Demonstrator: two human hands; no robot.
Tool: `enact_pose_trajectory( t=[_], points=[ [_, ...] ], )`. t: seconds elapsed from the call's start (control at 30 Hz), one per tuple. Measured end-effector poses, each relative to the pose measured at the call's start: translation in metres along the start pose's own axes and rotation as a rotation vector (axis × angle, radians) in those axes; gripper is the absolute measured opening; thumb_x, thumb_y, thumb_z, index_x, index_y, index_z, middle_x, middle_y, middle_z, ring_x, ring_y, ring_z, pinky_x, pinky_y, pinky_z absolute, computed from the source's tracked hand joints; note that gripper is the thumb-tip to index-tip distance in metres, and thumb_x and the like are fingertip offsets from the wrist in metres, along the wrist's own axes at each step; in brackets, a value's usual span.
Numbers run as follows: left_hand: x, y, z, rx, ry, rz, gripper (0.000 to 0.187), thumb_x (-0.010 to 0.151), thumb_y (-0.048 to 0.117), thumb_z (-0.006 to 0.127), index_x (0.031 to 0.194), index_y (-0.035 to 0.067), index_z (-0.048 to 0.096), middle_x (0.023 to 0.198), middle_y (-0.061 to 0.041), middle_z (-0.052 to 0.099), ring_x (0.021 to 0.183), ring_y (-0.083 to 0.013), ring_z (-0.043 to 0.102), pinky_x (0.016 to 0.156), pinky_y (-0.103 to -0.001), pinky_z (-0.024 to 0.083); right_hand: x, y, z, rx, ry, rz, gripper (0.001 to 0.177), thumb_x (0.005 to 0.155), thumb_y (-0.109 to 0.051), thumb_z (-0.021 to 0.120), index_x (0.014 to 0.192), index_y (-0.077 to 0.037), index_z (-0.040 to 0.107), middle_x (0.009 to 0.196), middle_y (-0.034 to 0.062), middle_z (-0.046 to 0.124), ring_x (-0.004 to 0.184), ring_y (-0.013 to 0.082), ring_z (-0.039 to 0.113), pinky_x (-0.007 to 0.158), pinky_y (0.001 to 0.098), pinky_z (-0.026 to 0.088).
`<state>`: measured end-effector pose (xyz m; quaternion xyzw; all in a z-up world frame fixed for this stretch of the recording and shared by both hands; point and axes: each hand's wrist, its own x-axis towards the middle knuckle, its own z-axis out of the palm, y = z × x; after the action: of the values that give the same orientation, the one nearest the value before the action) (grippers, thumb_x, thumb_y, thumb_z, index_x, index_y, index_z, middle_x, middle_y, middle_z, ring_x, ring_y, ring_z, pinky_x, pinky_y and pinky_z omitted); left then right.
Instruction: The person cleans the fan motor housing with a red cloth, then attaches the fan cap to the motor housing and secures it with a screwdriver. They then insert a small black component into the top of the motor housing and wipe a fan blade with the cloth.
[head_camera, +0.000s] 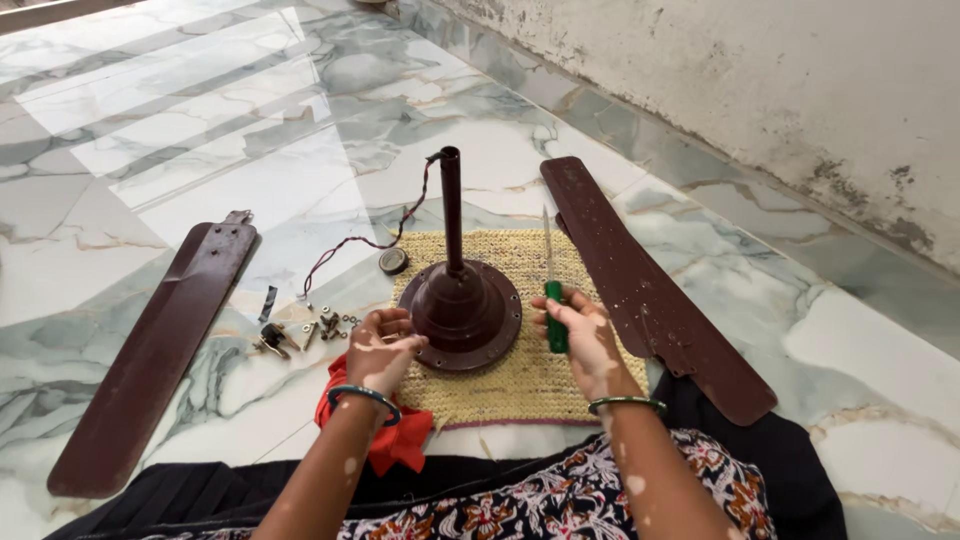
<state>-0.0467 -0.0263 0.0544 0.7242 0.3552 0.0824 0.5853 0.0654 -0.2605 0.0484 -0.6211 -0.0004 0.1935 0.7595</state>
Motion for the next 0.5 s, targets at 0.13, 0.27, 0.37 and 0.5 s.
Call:
enact_pose_trajectory(
  t=[0.13, 0.27, 0.37, 0.5],
  points=[
    [0.002, 0.005, 0.006, 0.102, -0.007, 0.162, 0.070, 0.071, 0.013, 0.087, 0.134, 0.007, 0.056, 0.135, -0.014, 0.066, 0.126, -0.0271, 0.062, 0.107, -0.035, 0.051, 0.004, 0.009, 0.022, 0.173, -0.014, 0.095, 0.034, 0.097, -0.010, 0.053, 0.130, 0.000, 0.056, 0.117, 0.0188, 0.073, 0.106, 0.0265, 0.072, 0.092, 0.0367, 0.062],
    [0.013, -0.001, 0.009, 0.277, -0.034, 0.269, 0.093, 0.065, 0.021, 0.094, 0.143, 0.003, 0.046, 0.139, -0.019, 0.060, 0.130, -0.0306, 0.057, 0.110, -0.039, 0.047, 0.005, 0.023, 0.043, 0.154, 0.061, 0.110, 0.034, 0.098, -0.013, 0.052, 0.131, -0.004, 0.055, 0.125, 0.0135, 0.071, 0.118, 0.0230, 0.070, 0.098, 0.0354, 0.061],
    [0.022, -0.008, 0.011, 0.296, -0.064, 0.295, 0.104, 0.061, 0.025, 0.093, 0.147, 0.001, 0.041, 0.137, -0.020, 0.064, 0.128, -0.0285, 0.063, 0.109, -0.036, 0.050, 0.009, 0.029, 0.048, 0.128, 0.074, 0.075, 0.033, 0.098, -0.013, 0.056, 0.129, -0.002, 0.057, 0.125, 0.0149, 0.070, 0.118, 0.0233, 0.068, 0.096, 0.0386, 0.060],
    [0.037, -0.012, 0.012, 0.414, -0.082, 0.336, 0.117, 0.058, 0.029, 0.098, 0.150, -0.002, 0.034, 0.140, -0.024, 0.057, 0.131, -0.0320, 0.057, 0.109, -0.037, 0.047, 0.016, 0.031, 0.046, 0.101, 0.069, 0.074, 0.034, 0.098, -0.014, 0.055, 0.130, -0.003, 0.056, 0.127, 0.0135, 0.070, 0.119, 0.0226, 0.068, 0.098, 0.0377, 0.059]
  ],
)
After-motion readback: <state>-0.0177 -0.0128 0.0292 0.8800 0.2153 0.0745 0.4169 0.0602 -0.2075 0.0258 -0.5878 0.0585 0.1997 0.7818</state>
